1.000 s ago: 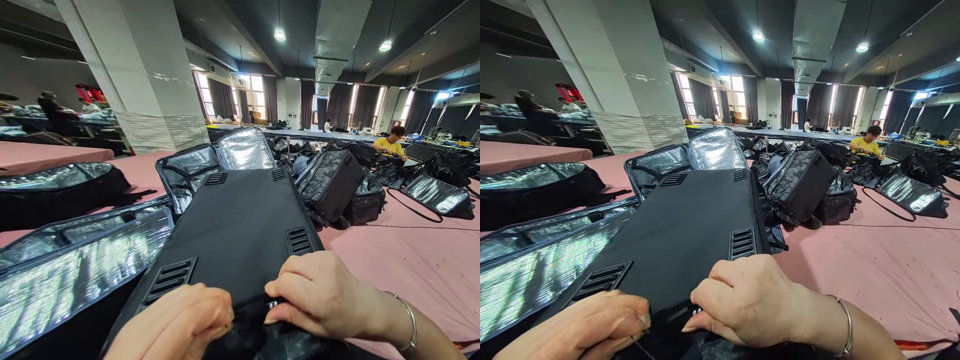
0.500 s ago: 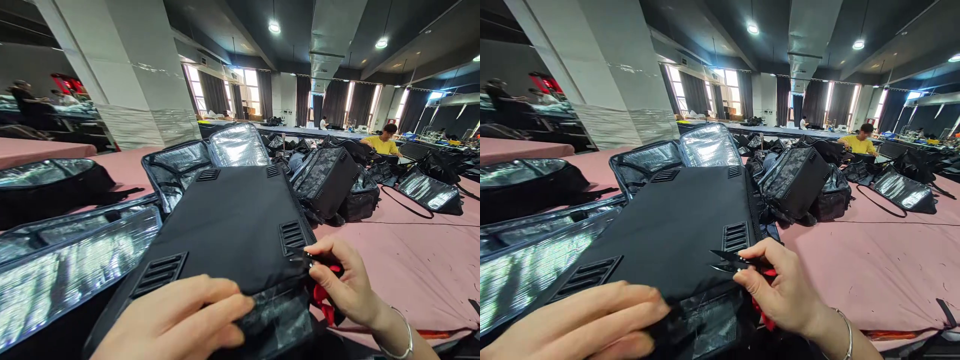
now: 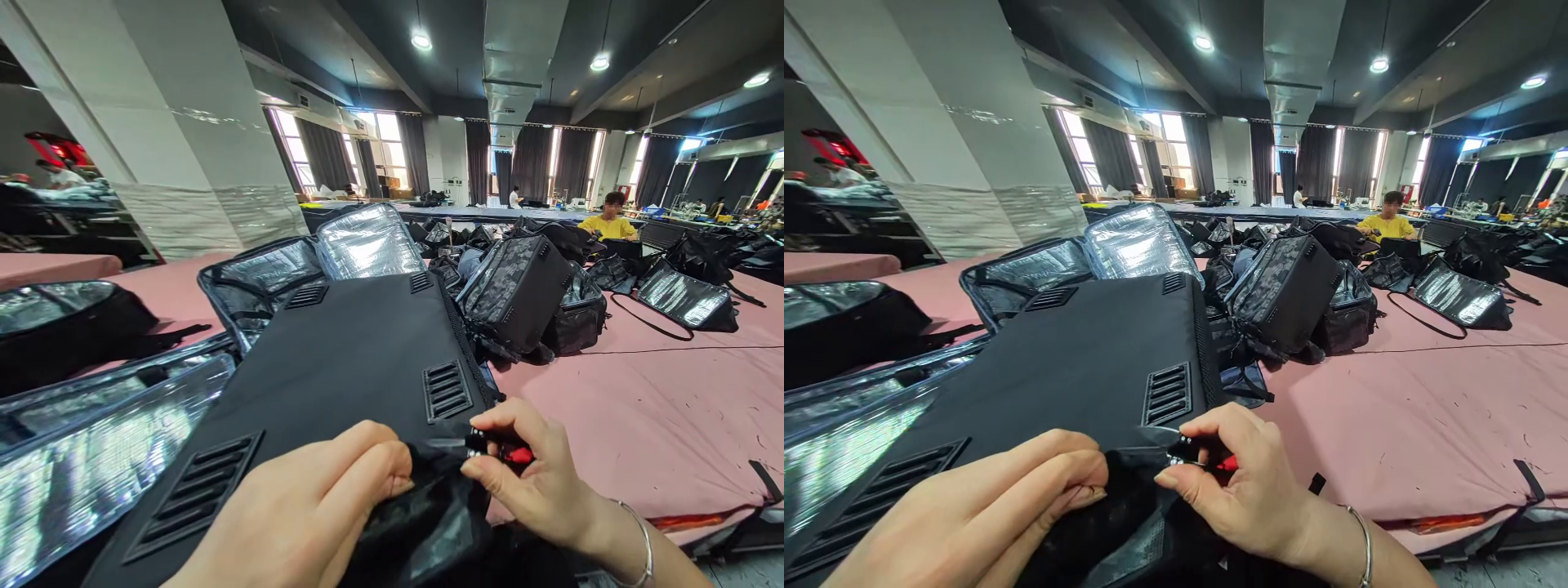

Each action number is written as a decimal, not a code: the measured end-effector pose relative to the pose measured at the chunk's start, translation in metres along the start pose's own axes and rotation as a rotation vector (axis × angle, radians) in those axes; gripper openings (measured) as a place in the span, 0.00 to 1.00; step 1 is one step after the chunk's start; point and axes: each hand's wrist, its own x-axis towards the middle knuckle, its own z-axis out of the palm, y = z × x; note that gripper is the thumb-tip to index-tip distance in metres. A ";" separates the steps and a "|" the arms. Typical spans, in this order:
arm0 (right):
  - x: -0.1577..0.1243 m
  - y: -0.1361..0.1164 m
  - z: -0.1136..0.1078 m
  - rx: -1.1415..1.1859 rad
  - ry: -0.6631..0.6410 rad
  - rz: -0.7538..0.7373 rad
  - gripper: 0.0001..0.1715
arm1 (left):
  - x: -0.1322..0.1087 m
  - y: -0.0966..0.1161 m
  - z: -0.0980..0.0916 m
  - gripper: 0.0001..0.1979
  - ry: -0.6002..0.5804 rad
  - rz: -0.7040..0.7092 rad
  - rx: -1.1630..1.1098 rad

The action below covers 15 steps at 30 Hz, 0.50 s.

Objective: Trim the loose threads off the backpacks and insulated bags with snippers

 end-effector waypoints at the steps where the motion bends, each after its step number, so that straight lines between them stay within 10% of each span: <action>1: 0.000 0.001 -0.003 -0.035 -0.011 -0.050 0.12 | 0.002 -0.001 -0.001 0.10 -0.007 -0.003 -0.018; 7: 0.010 0.005 -0.010 -0.207 -0.092 -0.371 0.10 | 0.005 -0.005 0.001 0.10 0.026 -0.045 -0.182; 15: 0.021 0.004 -0.010 -0.351 -0.300 -0.403 0.20 | 0.004 -0.006 -0.001 0.13 -0.020 -0.083 -0.126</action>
